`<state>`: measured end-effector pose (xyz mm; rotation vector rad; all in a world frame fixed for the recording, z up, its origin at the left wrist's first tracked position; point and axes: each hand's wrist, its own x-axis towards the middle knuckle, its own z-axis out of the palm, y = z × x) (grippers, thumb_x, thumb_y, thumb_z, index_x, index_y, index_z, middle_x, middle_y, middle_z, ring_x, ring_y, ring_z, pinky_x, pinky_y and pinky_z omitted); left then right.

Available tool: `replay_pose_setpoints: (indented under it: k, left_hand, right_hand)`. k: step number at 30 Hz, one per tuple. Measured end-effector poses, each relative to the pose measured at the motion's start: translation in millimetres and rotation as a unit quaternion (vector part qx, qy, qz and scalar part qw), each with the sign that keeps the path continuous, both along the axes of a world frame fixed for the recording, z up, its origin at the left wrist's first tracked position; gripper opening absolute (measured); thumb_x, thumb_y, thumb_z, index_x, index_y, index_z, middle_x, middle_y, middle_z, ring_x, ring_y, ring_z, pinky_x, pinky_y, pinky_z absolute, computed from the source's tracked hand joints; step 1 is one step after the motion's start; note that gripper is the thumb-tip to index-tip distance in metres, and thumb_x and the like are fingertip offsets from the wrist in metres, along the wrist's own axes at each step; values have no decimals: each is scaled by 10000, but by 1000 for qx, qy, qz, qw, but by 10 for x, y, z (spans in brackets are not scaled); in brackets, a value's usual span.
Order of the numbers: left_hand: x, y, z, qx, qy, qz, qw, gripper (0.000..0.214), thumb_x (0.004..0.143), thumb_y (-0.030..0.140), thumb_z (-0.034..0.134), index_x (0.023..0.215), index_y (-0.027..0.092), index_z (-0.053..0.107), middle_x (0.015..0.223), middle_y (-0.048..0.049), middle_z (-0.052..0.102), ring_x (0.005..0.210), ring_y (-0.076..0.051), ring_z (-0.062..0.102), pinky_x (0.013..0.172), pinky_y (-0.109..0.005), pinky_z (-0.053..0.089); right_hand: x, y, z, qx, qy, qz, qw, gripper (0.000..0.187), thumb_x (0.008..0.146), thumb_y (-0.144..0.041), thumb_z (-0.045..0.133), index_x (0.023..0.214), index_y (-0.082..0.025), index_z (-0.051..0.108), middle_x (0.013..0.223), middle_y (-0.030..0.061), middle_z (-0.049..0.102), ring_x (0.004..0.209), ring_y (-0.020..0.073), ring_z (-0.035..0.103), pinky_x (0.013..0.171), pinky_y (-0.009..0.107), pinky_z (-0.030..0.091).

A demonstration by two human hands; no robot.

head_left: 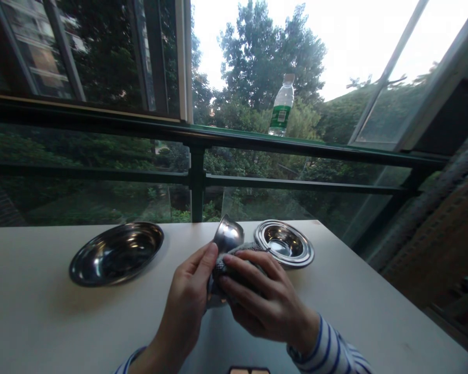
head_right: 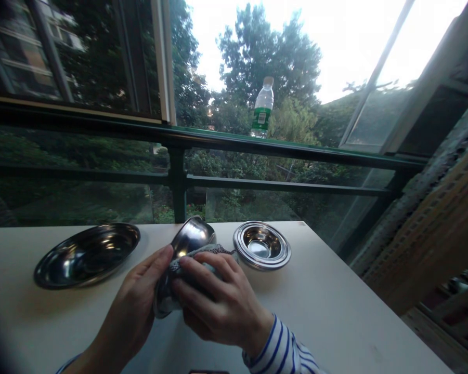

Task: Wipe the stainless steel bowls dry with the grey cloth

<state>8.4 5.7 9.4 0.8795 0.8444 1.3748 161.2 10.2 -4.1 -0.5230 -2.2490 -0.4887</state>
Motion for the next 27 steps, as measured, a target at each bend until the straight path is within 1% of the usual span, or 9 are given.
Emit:
replay_pose_setpoints:
  k: [4, 8, 11, 13, 17, 20, 22, 24, 27]
  left_hand:
    - [9, -14, -20, 19, 24, -21, 999, 233, 769, 381, 611, 802, 165, 694, 658, 11, 552, 625, -101, 485, 563, -195, 408]
    - [55, -78, 14, 57, 62, -54, 995, 230, 776, 361, 598, 753, 151, 690, 670, -14, 582, 641, -115, 503, 635, -211, 421]
    - [73, -112, 20, 56, 88, -61, 993, 274, 779, 379, 586, 670, 140, 665, 616, -13, 555, 610, -115, 491, 584, -201, 395]
    - [70, -114, 6, 49, 90, -50, 993, 280, 773, 395, 588, 675, 146, 669, 596, -7, 544, 589, -115, 481, 554, -202, 384]
    - [55, -99, -27, 50, 84, -37, 995, 262, 760, 400, 603, 812, 166, 707, 630, -8, 581, 605, -126, 499, 581, -221, 414]
    - [60, -103, -27, 51, 84, -27, 995, 276, 762, 410, 600, 790, 157, 706, 628, -8, 585, 606, -118, 498, 573, -206, 400]
    - [71, -113, -22, 46, 86, -23, 995, 295, 766, 420, 593, 725, 145, 692, 621, -12, 584, 597, -112, 494, 546, -195, 381]
    - [81, -120, -20, 45, 90, -24, 995, 316, 767, 425, 589, 658, 139, 665, 597, -9, 574, 568, -105, 481, 525, -192, 372]
    - [81, -118, -22, 52, 79, -10, 995, 285, 756, 411, 604, 667, 146, 660, 590, 0, 570, 545, -103, 475, 535, -202, 392]
  right_hand:
    - [50, 22, 18, -11, 27, -5, 1000, 384, 778, -180, 562, 1160, -151, 546, 1240, 119, 550, 1106, 282, 468, 867, 453, 461]
    - [163, 102, 89, -79, 113, -46, 989, 356, 821, -164, 516, 1177, -172, 527, 1186, 120, 567, 1065, 254, 496, 875, 455, 459]
    - [203, 98, 148, -116, 154, -70, 979, 310, 835, -138, 491, 1136, -174, 555, 1112, 110, 599, 1016, 228, 523, 855, 424, 473]
    - [181, 40, 173, -113, 132, -52, 983, 317, 809, -148, 523, 1123, -167, 565, 1124, 111, 597, 1030, 237, 516, 867, 431, 465]
    - [117, -40, 174, -92, 80, 2, 993, 349, 746, -182, 591, 1094, -159, 579, 1155, 107, 592, 1076, 270, 483, 896, 458, 440]
    - [142, 40, 148, -116, 135, -28, 984, 297, 798, -165, 536, 1092, -167, 580, 1129, 103, 599, 1047, 246, 504, 886, 439, 450]
    - [174, 98, 137, -148, 186, -73, 969, 263, 843, -152, 481, 1084, -173, 584, 1090, 98, 610, 1009, 222, 530, 869, 415, 465]
    - [179, 97, 138, -160, 200, -94, 962, 264, 851, -146, 467, 1085, -175, 586, 1077, 97, 611, 998, 217, 538, 859, 408, 471]
    - [122, -5, 147, -126, 143, -44, 981, 312, 788, -153, 542, 1096, -162, 585, 1136, 107, 589, 1057, 247, 501, 887, 438, 452]
